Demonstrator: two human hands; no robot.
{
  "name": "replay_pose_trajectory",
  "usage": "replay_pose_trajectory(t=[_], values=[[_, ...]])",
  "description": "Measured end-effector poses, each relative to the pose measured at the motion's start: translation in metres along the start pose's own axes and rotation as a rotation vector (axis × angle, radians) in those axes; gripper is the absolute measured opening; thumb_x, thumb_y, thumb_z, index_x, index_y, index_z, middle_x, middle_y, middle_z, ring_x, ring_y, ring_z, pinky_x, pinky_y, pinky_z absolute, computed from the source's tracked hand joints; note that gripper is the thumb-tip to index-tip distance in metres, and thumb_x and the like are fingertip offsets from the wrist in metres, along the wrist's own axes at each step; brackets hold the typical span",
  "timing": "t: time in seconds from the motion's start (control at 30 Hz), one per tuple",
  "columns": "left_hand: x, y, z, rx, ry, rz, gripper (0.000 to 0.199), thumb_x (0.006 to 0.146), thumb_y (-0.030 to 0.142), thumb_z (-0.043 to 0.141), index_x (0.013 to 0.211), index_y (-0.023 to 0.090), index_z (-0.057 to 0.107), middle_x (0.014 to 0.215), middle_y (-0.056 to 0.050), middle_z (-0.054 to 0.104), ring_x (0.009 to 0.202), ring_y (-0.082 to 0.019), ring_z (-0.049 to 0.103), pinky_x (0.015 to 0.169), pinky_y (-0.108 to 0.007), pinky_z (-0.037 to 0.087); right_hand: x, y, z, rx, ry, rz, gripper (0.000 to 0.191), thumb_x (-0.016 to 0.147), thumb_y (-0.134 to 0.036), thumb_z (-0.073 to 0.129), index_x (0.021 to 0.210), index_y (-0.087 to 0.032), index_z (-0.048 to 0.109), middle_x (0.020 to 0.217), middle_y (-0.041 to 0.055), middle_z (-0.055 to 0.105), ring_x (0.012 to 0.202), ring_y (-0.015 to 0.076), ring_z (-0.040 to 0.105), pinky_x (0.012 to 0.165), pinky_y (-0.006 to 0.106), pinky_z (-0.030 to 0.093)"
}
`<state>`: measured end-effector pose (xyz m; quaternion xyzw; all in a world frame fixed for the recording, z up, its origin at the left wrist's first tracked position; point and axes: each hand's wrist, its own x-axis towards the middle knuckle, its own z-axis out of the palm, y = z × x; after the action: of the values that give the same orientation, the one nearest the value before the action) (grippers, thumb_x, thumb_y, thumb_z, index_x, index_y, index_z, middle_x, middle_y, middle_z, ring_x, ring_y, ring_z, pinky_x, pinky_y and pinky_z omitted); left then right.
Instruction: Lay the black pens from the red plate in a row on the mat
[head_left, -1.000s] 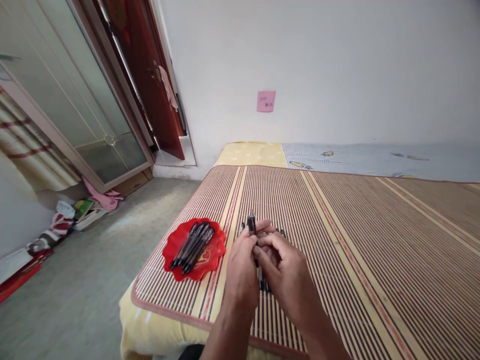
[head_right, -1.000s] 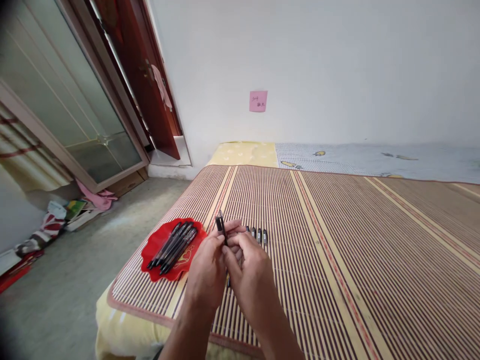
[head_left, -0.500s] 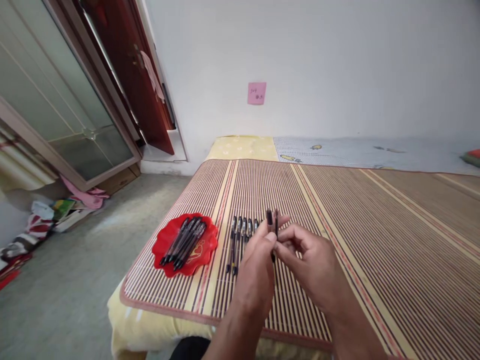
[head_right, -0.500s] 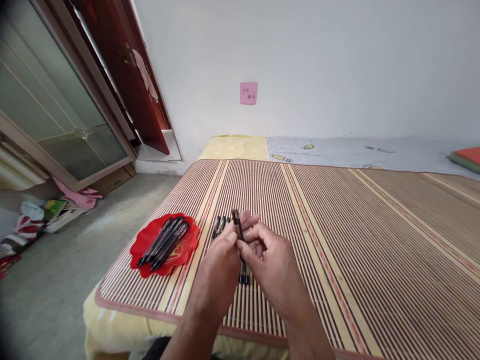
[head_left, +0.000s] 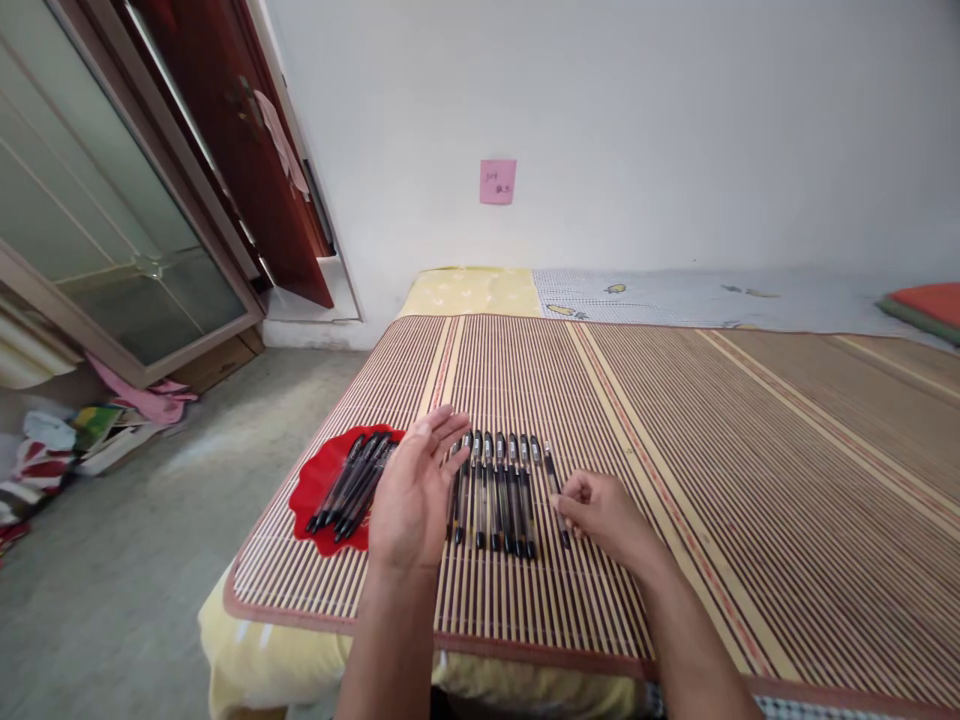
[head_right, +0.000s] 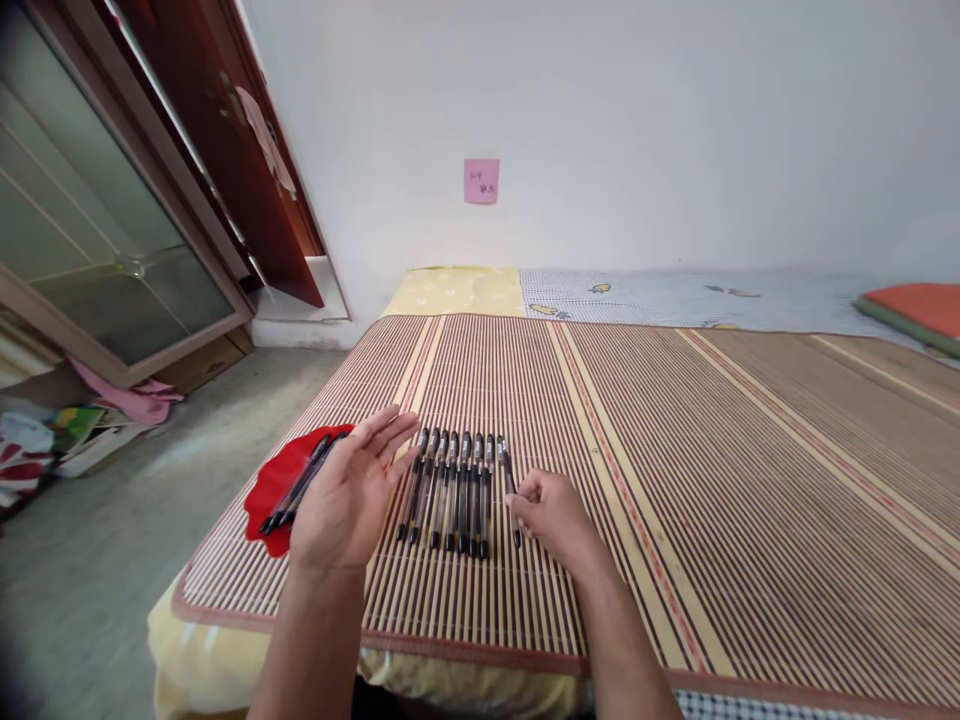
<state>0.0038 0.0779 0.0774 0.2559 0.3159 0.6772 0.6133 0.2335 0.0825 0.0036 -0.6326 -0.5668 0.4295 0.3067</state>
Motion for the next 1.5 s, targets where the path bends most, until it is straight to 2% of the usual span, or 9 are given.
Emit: replay_pose_trajectory(t=[0.13, 0.37, 0.57, 0.7, 0.83, 1.2, 1.5], values=[[-0.001, -0.004, 0.003, 0.007, -0.009, -0.015, 0.027, 0.091, 0.032, 0.059, 0.106, 0.013, 0.072, 0.113, -0.014, 0.073, 0.114, -0.024, 0.064, 0.093, -0.033, 0.049, 0.001, 0.005, 0.013, -0.02, 0.004, 0.067, 0.022, 0.084, -0.02, 0.065, 0.065, -0.02, 0.053, 0.055, -0.0025, 0.06, 0.049, 0.0133, 0.056, 0.05, 0.025, 0.046], [0.0, -0.006, 0.004, 0.012, -0.015, -0.022, 0.026, 0.089, 0.032, 0.063, 0.103, 0.013, 0.072, 0.11, -0.014, 0.073, 0.111, -0.025, 0.066, 0.089, -0.033, 0.05, 0.004, 0.008, 0.022, -0.052, -0.024, 0.116, 0.02, 0.087, -0.025, 0.061, 0.07, -0.021, 0.053, 0.052, -0.0037, 0.059, 0.044, 0.0138, 0.056, 0.045, 0.024, 0.043], [0.001, -0.006, 0.002, 0.008, -0.008, -0.019, 0.024, 0.089, 0.031, 0.063, 0.101, 0.012, 0.073, 0.108, -0.015, 0.074, 0.108, -0.025, 0.067, 0.085, -0.031, 0.051, 0.0, 0.011, 0.008, -0.089, -0.047, 0.075, 0.022, 0.093, -0.029, 0.055, 0.073, -0.021, 0.053, 0.053, -0.0038, 0.059, 0.047, 0.0132, 0.058, 0.048, 0.023, 0.044], [0.001, -0.006, 0.003, 0.007, 0.002, -0.023, 0.024, 0.089, 0.029, 0.062, 0.1, 0.012, 0.073, 0.106, -0.014, 0.074, 0.107, -0.024, 0.067, 0.082, -0.03, 0.052, 0.0, 0.026, -0.002, -0.084, -0.128, 0.131, 0.02, 0.092, -0.028, 0.059, 0.074, -0.02, 0.053, 0.055, -0.0024, 0.061, 0.048, 0.0135, 0.06, 0.045, 0.023, 0.043], [0.001, -0.006, 0.003, 0.009, -0.01, -0.018, 0.022, 0.088, 0.029, 0.062, 0.097, 0.013, 0.074, 0.103, -0.013, 0.075, 0.104, -0.023, 0.068, 0.08, -0.03, 0.052, 0.002, 0.037, -0.001, -0.082, -0.18, 0.169, 0.017, 0.09, -0.026, 0.061, 0.076, -0.02, 0.053, 0.058, -0.0003, 0.064, 0.048, 0.0137, 0.062, 0.042, 0.022, 0.041], [0.002, -0.007, 0.003, -0.002, -0.001, -0.041, 0.021, 0.089, 0.027, 0.061, 0.095, 0.012, 0.074, 0.101, -0.013, 0.076, 0.101, -0.022, 0.069, 0.08, -0.028, 0.052, -0.002, 0.009, 0.011, -0.121, -0.198, 0.203, 0.016, 0.093, -0.025, 0.062, 0.08, -0.018, 0.055, 0.063, 0.0009, 0.066, 0.049, 0.0113, 0.061, 0.045, 0.02, 0.042], [0.004, -0.008, 0.003, 0.006, 0.009, -0.046, 0.021, 0.09, 0.027, 0.059, 0.094, 0.013, 0.074, 0.1, -0.011, 0.075, 0.101, -0.021, 0.069, 0.08, -0.028, 0.051, 0.003, 0.016, 0.017, -0.108, -0.23, 0.157, 0.012, 0.092, -0.022, 0.061, 0.082, -0.019, 0.055, 0.064, 0.0016, 0.067, 0.049, 0.013, 0.063, 0.039, 0.02, 0.04]])
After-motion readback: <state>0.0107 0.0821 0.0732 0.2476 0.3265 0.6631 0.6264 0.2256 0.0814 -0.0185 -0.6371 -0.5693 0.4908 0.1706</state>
